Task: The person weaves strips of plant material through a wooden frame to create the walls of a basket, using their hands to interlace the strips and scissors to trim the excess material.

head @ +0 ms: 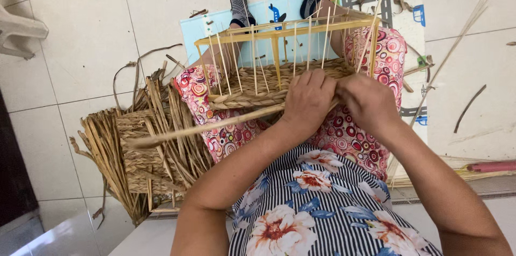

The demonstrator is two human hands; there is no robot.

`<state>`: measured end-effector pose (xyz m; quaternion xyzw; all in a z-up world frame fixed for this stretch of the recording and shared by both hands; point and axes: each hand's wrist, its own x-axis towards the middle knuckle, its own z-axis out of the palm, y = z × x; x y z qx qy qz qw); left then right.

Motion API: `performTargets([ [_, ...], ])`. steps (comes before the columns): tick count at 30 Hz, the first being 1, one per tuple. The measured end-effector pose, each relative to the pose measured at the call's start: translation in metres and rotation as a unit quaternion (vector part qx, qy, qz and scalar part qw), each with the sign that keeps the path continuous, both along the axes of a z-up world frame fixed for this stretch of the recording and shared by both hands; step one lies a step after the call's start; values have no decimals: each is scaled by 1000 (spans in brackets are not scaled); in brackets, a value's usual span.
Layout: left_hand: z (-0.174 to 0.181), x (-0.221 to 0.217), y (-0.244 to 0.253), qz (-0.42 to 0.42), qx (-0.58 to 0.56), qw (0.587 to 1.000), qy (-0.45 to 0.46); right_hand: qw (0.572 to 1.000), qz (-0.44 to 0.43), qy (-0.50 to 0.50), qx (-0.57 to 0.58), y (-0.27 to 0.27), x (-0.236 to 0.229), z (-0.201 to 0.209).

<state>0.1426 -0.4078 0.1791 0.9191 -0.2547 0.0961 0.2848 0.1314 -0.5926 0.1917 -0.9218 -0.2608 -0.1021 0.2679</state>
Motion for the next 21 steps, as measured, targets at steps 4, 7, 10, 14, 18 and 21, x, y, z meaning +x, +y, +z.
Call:
performTargets([
  [4,3,-5,9,-6,-28,1000,-11,967,-97,224,76,3,21,11],
  [7,13,-24,21,-27,-32,999,-8,927,-121,332,129,1,33,9],
  [10,21,-30,24,-54,67,996,-3,904,-125,387,132,-1,39,8],
  [14,22,0,24,-51,220,973,44,902,-122,398,118,-1,44,9],
  [18,19,48,30,-40,191,962,190,920,-113,354,122,3,42,19],
  [21,17,46,35,-49,153,974,162,915,-143,370,81,5,31,36],
])
